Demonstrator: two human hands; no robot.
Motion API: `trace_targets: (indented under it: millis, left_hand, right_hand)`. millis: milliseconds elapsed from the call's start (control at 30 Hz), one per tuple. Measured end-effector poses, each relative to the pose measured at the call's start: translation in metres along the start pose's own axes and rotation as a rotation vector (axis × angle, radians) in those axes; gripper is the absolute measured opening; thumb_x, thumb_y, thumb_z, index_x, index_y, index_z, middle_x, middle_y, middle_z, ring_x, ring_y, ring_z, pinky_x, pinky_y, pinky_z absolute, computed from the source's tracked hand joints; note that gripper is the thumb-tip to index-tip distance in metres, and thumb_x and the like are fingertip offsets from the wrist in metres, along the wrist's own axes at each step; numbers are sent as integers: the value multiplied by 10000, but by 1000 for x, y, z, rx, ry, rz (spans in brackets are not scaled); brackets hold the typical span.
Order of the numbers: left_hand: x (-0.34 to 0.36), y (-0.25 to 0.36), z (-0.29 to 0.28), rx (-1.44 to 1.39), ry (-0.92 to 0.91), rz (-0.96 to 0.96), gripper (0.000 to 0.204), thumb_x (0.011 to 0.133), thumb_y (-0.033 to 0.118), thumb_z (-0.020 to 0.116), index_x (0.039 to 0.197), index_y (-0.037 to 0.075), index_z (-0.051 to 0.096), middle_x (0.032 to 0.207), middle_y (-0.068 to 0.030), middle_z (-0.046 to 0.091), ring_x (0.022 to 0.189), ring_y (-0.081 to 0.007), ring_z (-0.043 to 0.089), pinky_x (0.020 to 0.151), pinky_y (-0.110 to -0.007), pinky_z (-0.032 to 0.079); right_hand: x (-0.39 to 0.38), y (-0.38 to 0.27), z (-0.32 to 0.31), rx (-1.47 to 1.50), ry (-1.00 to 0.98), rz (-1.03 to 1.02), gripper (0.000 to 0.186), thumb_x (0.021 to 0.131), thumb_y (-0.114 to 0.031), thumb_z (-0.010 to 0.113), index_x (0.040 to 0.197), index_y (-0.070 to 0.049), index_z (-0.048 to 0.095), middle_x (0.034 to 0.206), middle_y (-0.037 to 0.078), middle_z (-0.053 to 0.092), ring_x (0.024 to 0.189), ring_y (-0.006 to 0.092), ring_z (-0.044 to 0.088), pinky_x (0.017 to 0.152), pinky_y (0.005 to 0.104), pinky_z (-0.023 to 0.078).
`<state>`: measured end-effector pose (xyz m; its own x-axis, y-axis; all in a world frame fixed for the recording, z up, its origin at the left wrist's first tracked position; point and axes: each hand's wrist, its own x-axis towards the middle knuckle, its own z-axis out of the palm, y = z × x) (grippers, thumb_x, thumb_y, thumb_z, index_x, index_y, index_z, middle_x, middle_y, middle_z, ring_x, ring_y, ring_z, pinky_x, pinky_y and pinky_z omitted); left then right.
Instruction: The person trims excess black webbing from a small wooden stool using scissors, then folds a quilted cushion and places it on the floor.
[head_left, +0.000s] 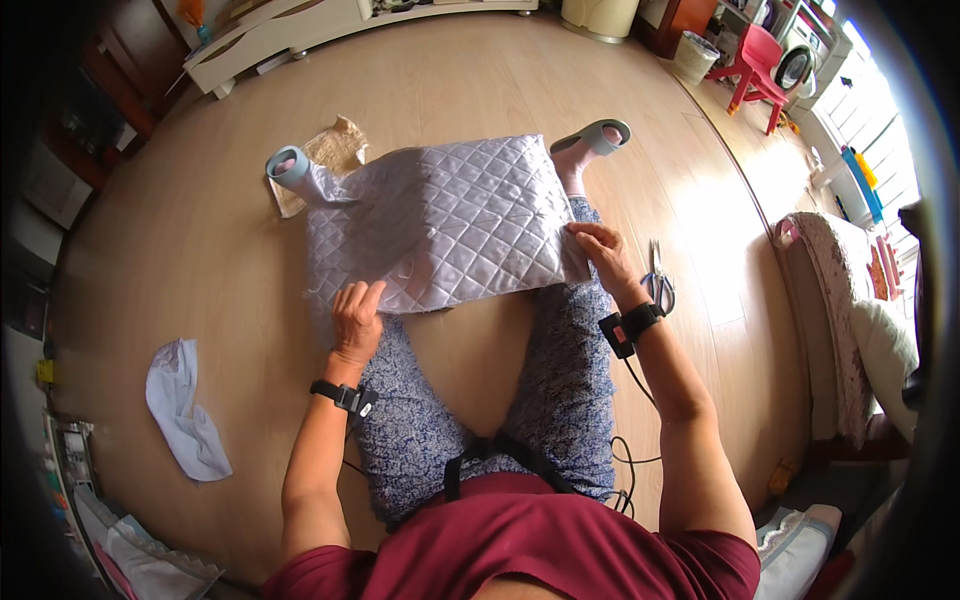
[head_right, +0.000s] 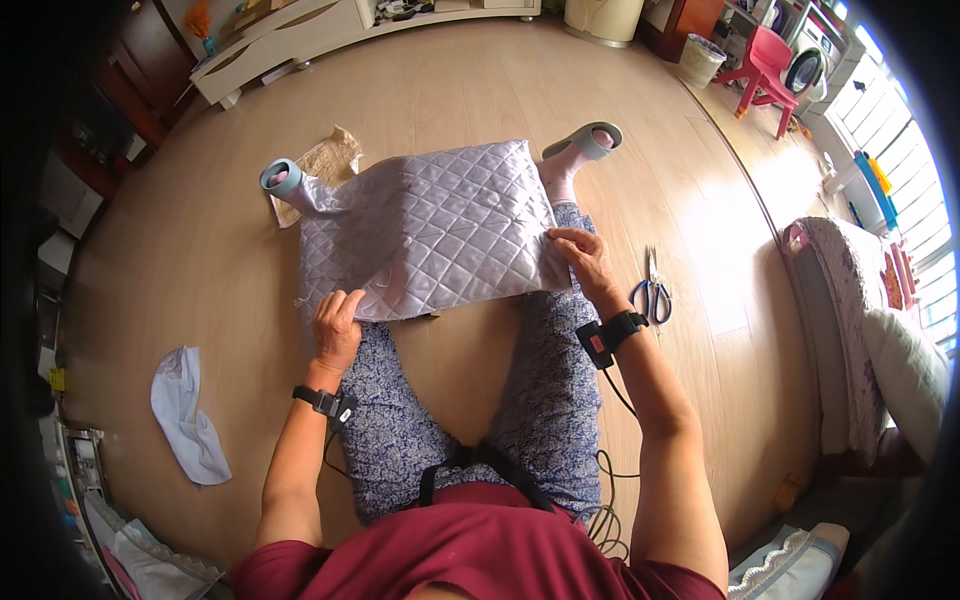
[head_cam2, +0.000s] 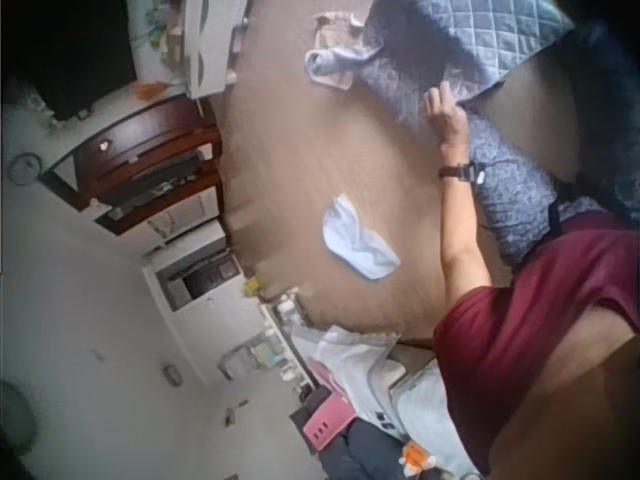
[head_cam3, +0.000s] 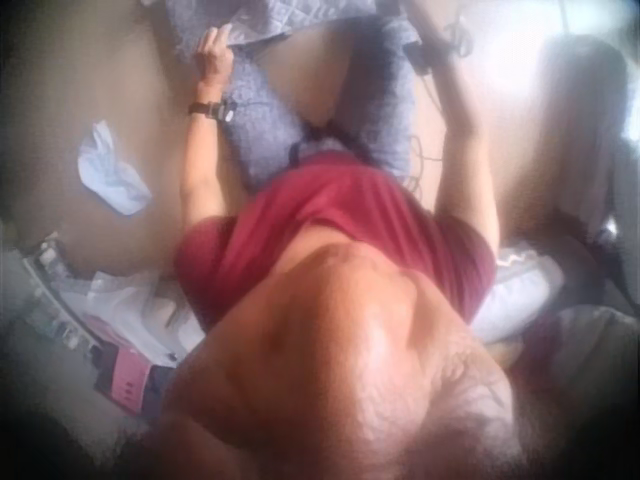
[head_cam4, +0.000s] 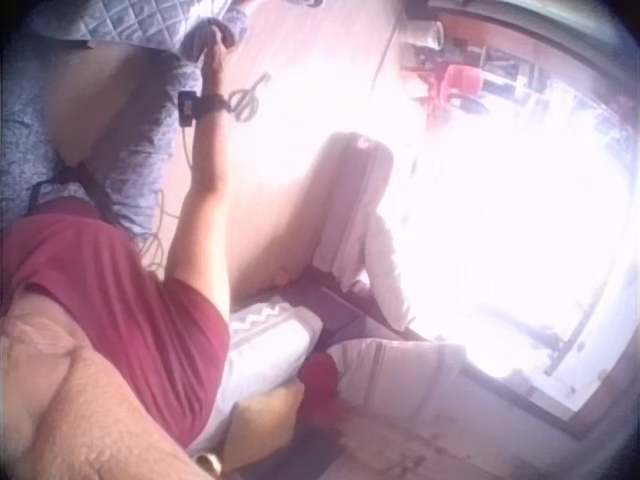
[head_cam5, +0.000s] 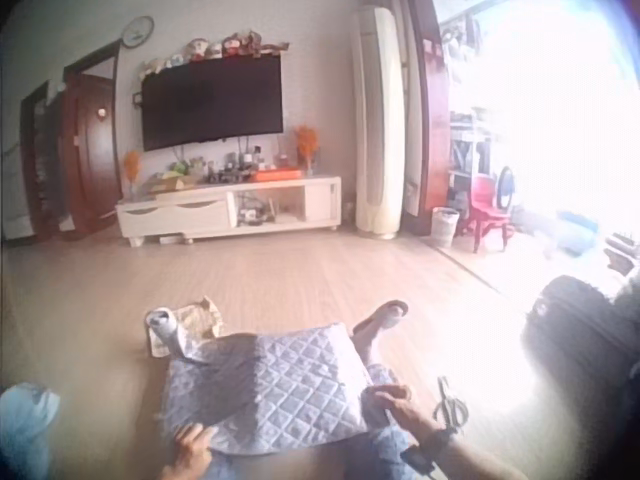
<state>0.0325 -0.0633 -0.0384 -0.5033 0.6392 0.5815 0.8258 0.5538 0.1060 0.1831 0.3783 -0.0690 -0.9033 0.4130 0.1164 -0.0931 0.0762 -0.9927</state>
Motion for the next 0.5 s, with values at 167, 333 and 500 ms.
trace_targets:
  millis: [167,333,500]
  left_hand:
    - [1,-2,11,9,-84,-17,416,738,-27,570,1143,39,641,879,-111,553,860,-321,552,793,-424,447]
    - [1,-3,17,-12,-90,-41,438,738,-25,565,1164,37,641,895,-115,552,873,-326,547,799,-426,447]
    - [6,-8,15,-29,-56,-6,439,722,-29,565,1148,36,646,882,-113,545,859,-326,543,789,-427,446]
  right_hand:
    - [0,-5,26,217,210,174,295,901,-146,686,1131,29,631,975,76,672,867,110,624,760,250,512]
    - [-6,-16,32,329,38,351,150,965,-158,620,966,-9,640,792,25,655,645,62,600,556,219,469]
    - [-5,-3,32,345,181,381,197,987,-163,597,808,-82,584,635,-48,530,510,33,452,465,211,353]
